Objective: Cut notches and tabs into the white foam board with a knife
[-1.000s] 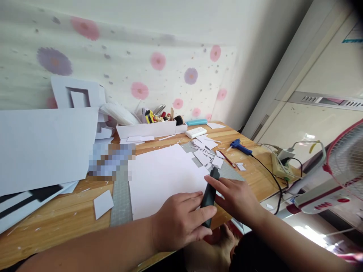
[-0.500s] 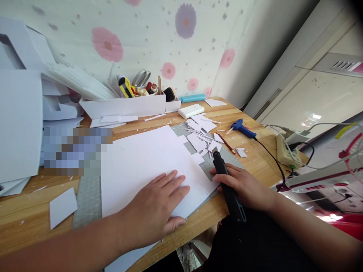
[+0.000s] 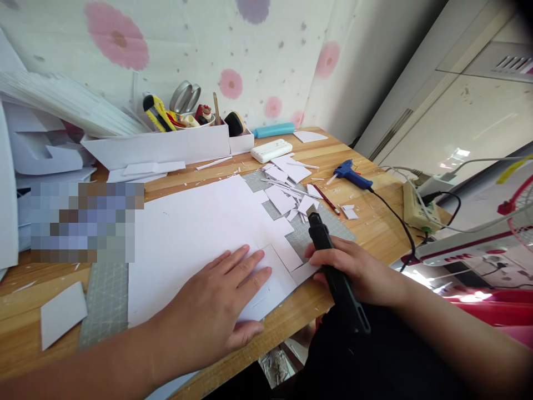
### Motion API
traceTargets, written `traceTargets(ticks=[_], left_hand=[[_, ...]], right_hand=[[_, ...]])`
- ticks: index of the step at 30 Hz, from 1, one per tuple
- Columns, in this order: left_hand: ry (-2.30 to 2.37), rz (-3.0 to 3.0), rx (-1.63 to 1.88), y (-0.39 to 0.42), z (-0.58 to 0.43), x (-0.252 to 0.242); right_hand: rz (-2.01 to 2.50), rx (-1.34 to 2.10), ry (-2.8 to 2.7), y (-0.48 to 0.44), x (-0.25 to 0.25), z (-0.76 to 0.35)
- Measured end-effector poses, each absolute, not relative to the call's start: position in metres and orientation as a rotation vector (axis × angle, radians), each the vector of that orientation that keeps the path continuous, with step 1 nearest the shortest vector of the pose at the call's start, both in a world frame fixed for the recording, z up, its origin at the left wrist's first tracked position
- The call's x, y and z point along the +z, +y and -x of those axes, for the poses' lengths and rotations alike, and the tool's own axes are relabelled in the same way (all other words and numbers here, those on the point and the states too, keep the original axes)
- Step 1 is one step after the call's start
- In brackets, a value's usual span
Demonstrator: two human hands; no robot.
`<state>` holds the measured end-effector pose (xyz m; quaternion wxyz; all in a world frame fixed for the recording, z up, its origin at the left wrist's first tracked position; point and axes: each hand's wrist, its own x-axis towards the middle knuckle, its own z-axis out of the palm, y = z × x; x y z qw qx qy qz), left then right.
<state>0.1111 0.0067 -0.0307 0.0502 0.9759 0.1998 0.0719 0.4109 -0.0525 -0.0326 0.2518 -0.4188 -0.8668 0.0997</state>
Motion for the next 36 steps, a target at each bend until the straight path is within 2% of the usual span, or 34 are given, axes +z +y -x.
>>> traceTargets(ticks=[13,25,36], left_hand=[[0.689,-2.977,0.142,0.004,-0.121,-0.028],[0.648,-3.051,0.228,0.004,-0.119,-0.032],[0.716,-2.981,0.115,0.008,-0.122,-0.025]], right_hand=[[1.068,0.069,-2.431,-0.059,-0.026,-0.403],[1.118,-0.024,-2.196,-0.058,-0.026,-0.41],[1.106,-0.137,-2.117,-0.063,-0.018,-0.403]])
